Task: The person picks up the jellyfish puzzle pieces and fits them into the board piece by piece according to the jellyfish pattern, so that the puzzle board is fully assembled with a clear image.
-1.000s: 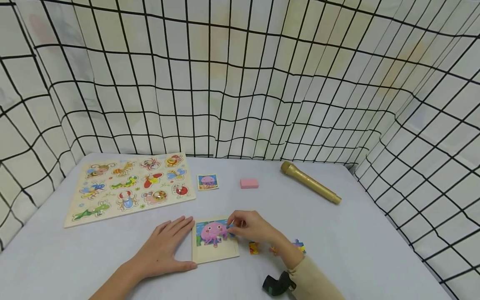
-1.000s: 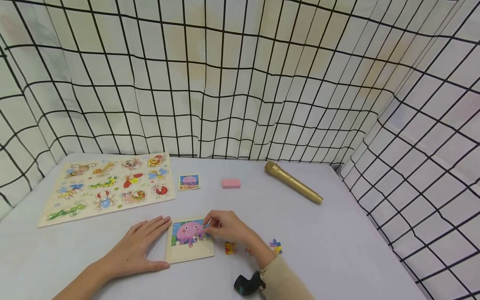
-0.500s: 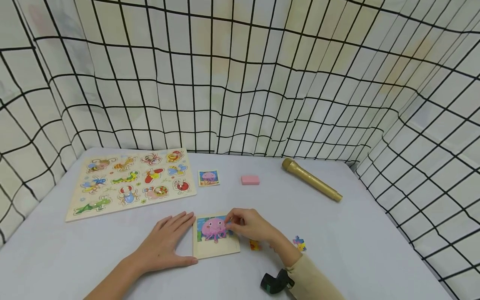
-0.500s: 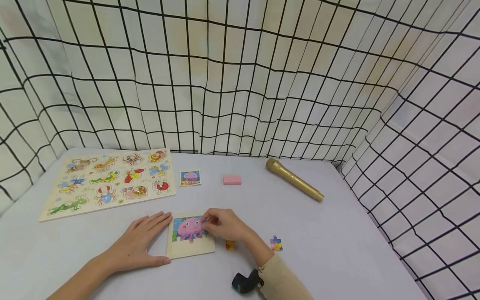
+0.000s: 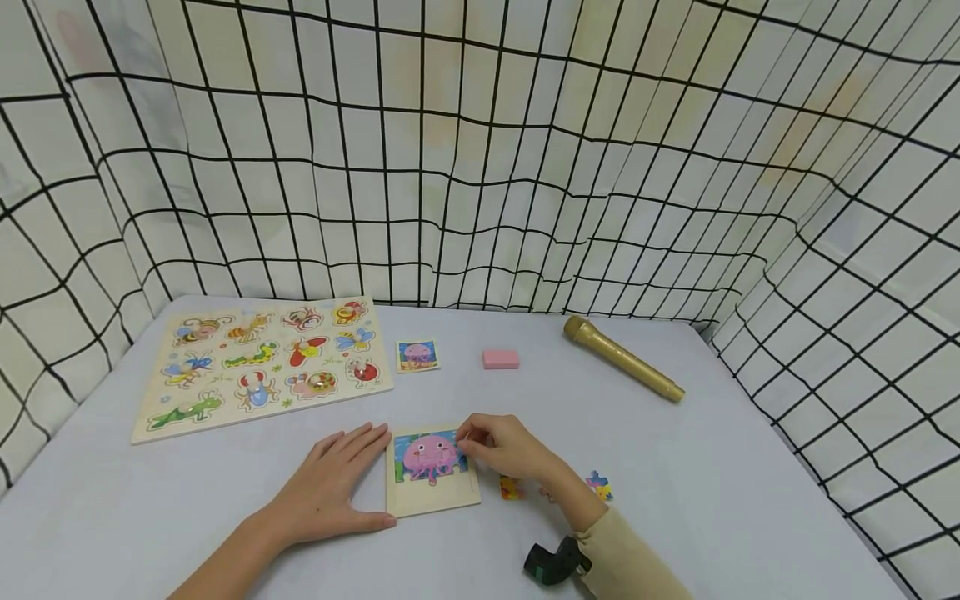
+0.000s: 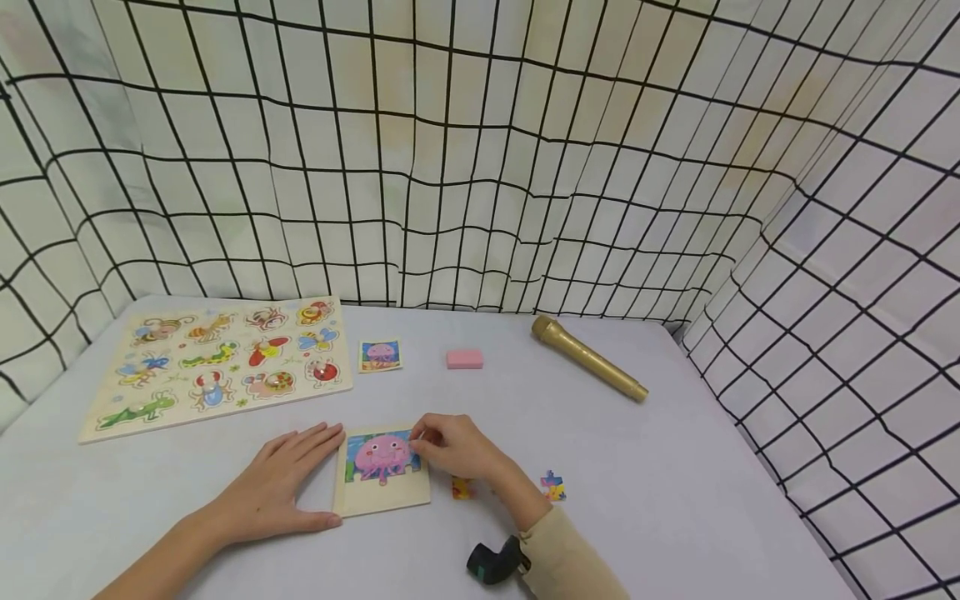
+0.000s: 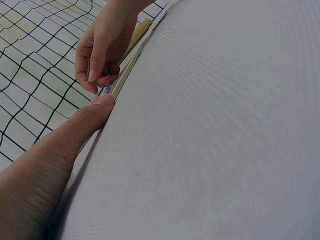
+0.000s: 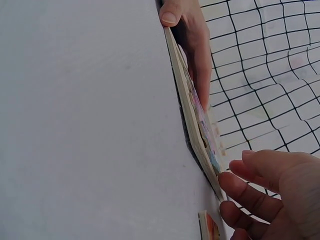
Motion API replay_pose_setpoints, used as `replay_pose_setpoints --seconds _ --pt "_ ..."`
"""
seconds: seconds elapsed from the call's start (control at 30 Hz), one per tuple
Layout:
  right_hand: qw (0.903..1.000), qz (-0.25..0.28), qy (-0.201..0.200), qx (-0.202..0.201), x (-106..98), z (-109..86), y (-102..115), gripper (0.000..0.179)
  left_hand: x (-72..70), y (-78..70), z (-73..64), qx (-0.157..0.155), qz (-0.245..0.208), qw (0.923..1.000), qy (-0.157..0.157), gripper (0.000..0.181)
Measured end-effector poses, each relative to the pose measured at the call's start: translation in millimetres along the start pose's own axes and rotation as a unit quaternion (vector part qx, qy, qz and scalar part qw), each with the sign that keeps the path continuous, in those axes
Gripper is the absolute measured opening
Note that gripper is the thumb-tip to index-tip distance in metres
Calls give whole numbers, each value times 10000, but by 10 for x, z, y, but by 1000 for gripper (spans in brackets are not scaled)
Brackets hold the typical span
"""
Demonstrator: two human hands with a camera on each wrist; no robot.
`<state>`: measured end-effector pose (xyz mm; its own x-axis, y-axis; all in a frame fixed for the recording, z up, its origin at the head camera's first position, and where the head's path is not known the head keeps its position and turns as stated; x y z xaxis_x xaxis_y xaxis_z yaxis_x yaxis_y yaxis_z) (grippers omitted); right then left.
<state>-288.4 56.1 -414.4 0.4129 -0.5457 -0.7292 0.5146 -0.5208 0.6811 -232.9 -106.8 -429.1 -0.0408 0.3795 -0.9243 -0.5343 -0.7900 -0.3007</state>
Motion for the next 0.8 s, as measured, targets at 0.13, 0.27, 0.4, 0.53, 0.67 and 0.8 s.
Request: replay_pose_setpoints --seconds 0.13,0.27,0.4,0.53,0.67,0.8 --pt "10000 -8 30 55 3 -8 -5 12 3 2 -5 -12 0 10000 21 105" --pt "10000 11 58 29 14 -9 1 8 2 3 -6 -7 -7 10000 6 105" --pt "9999 -26 132 -10 43 -8 -9 5 0 -1 -6 21 -5 10000 -21 105" --pt "9998 -133 166 -46 57 -8 -14 6 -22 -13 -2 86 16 9999 -133 104" --pt "9997 -193 151 -6 54 -9 -14 10 -47 -26 -4 153 62 9995 -257 103" --pt "9997 -206 154 56 57 -12 -18 14 -54 -32 -8 170 77 9994 -277 102"
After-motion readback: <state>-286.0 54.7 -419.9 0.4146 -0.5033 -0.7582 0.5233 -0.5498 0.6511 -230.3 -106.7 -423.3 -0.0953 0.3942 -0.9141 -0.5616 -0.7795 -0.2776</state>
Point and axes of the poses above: each hand's wrist, its own z-axis towards the middle knuckle, its own x-axis out of the palm, y = z × x, the point moved 10 cm from there along z, towards the middle knuckle, and after that the axes turned 1 degree about x, right-handed, at the moved point
